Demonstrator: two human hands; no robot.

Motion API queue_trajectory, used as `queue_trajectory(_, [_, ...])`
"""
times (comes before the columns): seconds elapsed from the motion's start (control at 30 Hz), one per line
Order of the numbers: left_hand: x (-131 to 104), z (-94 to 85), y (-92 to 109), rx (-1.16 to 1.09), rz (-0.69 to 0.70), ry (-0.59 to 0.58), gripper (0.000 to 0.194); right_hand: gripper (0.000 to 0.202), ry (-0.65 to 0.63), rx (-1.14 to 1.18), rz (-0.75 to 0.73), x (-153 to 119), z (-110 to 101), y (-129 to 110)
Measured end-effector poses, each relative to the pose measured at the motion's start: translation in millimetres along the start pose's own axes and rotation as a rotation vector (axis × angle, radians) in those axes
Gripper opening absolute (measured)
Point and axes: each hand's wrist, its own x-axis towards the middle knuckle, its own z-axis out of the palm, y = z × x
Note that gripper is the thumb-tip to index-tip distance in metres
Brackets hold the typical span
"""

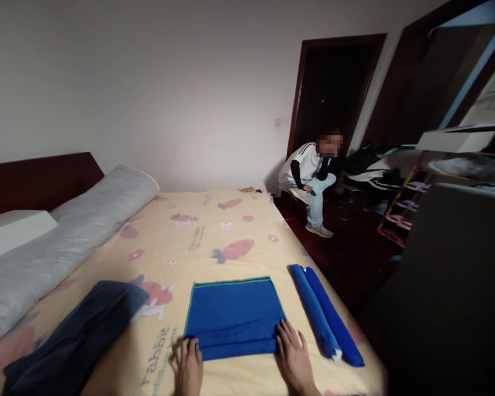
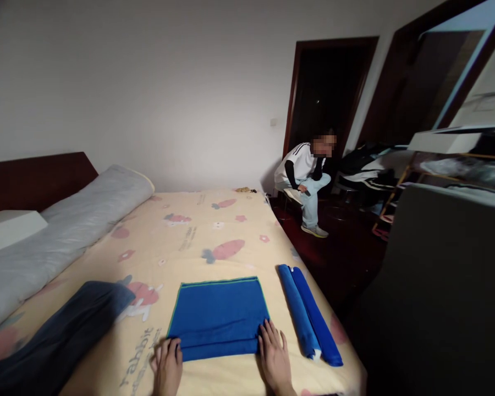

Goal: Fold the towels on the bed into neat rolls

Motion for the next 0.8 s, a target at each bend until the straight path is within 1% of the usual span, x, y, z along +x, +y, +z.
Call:
queue_trajectory(0.03, [-3.6, 2.5, 8.3, -0.024, 0.040, 0.001, 0.037, 0.043, -0.013, 0.024, -0.012, 0.9, -0.1, -11.2])
queue_trajectory(0.07, [-8.2, 6.5, 19.6, -0.069, 0.108, -0.011, 0.038, 0.043, -0.047, 0.065, -0.046, 2.1, 0.4, -26.4])
queue_trajectory(0.17, [-22.4, 24.8, 57.7, -0.220, 0.351, -0.103, 0.040, 0.043, -0.225, 0.222, -0.213, 6.5, 5.2, -79.6])
queue_trajectory(0.2, [-25.4, 30.9, 66.6, -0.242, 0.389, -0.123, 0.040, 0.043, -0.272, 0.257, -0.249, 7.9, 7.6, -93.6])
queue_trajectory(0.23, [-26.9, 36.0, 71.3, -0.248, 0.400, -0.131, 0.040, 0.043, -0.303, 0.274, -0.268, 9.2, 10.0, -103.1])
queue_trajectory(0.27, [-26.6, 39.4, 70.9, -0.242, 0.394, -0.129, 0.039, 0.043, -0.313, 0.273, -0.269, 10.5, 12.2, -107.1])
queue_trajectory(0.3, [-24.6, 40.8, 65.3, -0.229, 0.375, -0.117, 0.039, 0.043, -0.301, 0.254, -0.255, 11.5, 14.0, -105.2])
queue_trajectory(0.33, [-21.2, 40.2, 54.8, -0.208, 0.342, -0.099, 0.039, 0.044, -0.272, 0.221, -0.227, 12.3, 15.3, -97.8])
queue_trajectory(0.37, [-16.8, 37.8, 40.6, -0.181, 0.300, -0.077, 0.039, 0.044, -0.227, 0.178, -0.185, 12.9, 16.0, -86.0])
queue_trajectory(0.47, [-3.5, 24.4, -7.7, -0.073, 0.130, 0.005, 0.039, 0.045, -0.074, 0.049, -0.038, 12.7, 14.3, -39.8])
queue_trajectory(0.5, [-0.5, 20.0, -19.6, -0.039, 0.065, 0.040, 0.039, 0.045, -0.038, 0.019, -0.005, 12.1, 12.9, -27.2])
queue_trajectory(0.53, [1.2, 16.5, -26.9, -0.011, 0.009, 0.078, 0.039, 0.046, -0.013, -0.001, 0.015, 11.5, 11.4, -18.5])
queue_trajectory(0.57, [1.6, 14.2, -28.9, 0.006, -0.032, 0.116, 0.039, 0.047, 0.003, -0.011, 0.021, 10.9, 10.1, -15.0])
queue_trajectory(0.6, [0.7, 13.5, -25.3, 0.011, -0.048, 0.151, 0.040, 0.048, 0.008, -0.011, 0.017, 10.7, 9.1, -16.8])
queue_trajectory(0.63, [-1.3, 14.2, -16.6, 0.002, -0.026, 0.174, 0.041, 0.048, -0.001, 0.001, 0.000, 10.9, 8.5, -23.7])
queue_trajectory(0.67, [-4.2, 16.2, -3.8, -0.023, 0.045, 0.177, 0.041, 0.047, -0.025, 0.025, -0.029, 11.5, 8.5, -34.9])
queue_trajectory(0.73, [-10.6, 22.8, 27.5, -0.097, 0.288, 0.121, 0.043, 0.045, -0.120, 0.098, -0.124, 13.9, 9.7, -64.0])
queue_trajectory(0.77, [-13.3, 26.4, 42.5, -0.131, 0.415, 0.076, 0.045, 0.045, -0.183, 0.139, -0.178, 15.5, 10.6, -78.5])
queue_trajectory(0.8, [-15.1, 29.7, 54.7, -0.154, 0.514, 0.029, 0.046, 0.045, -0.243, 0.176, -0.224, 17.2, 11.5, -90.6])
